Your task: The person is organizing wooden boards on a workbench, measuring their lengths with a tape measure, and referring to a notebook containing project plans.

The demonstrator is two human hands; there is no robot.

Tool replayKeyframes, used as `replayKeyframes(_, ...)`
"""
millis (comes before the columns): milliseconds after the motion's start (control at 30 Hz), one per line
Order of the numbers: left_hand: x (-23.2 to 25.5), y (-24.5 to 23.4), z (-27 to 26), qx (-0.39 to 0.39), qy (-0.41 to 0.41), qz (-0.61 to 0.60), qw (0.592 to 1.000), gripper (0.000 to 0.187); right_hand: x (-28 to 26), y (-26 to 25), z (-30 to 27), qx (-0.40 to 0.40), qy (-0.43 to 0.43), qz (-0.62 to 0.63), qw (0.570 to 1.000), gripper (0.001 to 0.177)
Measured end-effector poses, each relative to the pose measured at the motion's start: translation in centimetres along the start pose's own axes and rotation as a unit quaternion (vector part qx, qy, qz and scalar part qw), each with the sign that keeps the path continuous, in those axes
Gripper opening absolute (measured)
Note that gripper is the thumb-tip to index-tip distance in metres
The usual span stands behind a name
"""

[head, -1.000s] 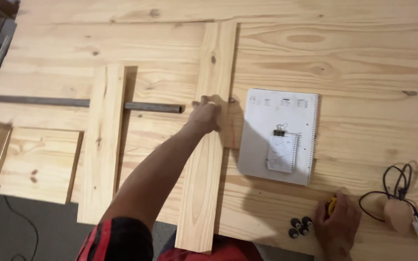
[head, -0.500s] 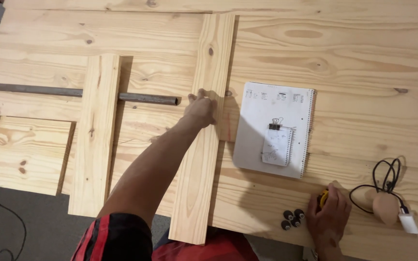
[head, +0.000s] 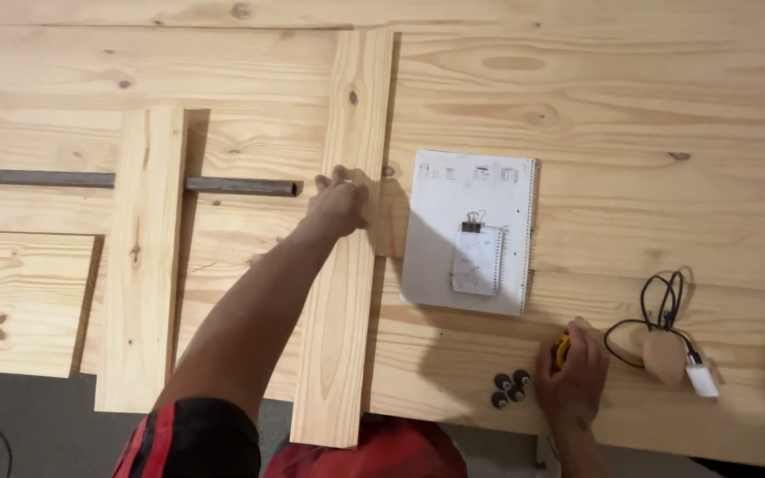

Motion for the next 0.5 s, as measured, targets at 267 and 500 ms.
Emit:
replayKeyframes(267,-0.2,-0.4,0.1,0.010,-0.020,-0.015,1.000,0.054,-0.1,0.1,0.1,0.070,-0.091,-0.011,0.993,0.052)
replayKeyframes(500,-0.6,-0.4,-0.4,-0.001,-0.026,-0.038,0.999,0.040,1.2,1.0,-0.1,0.034,-0.070,-0.034,0.996,0.054)
Point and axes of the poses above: each hand's wrist, its own z-axis towards the middle knuckle, its own y-axis out of the palm, x = y × z, the point moved 1 cm from there along z, towards the middle knuckle, and after that the axes turned 6 degrees about y, right-handed, at the moved point
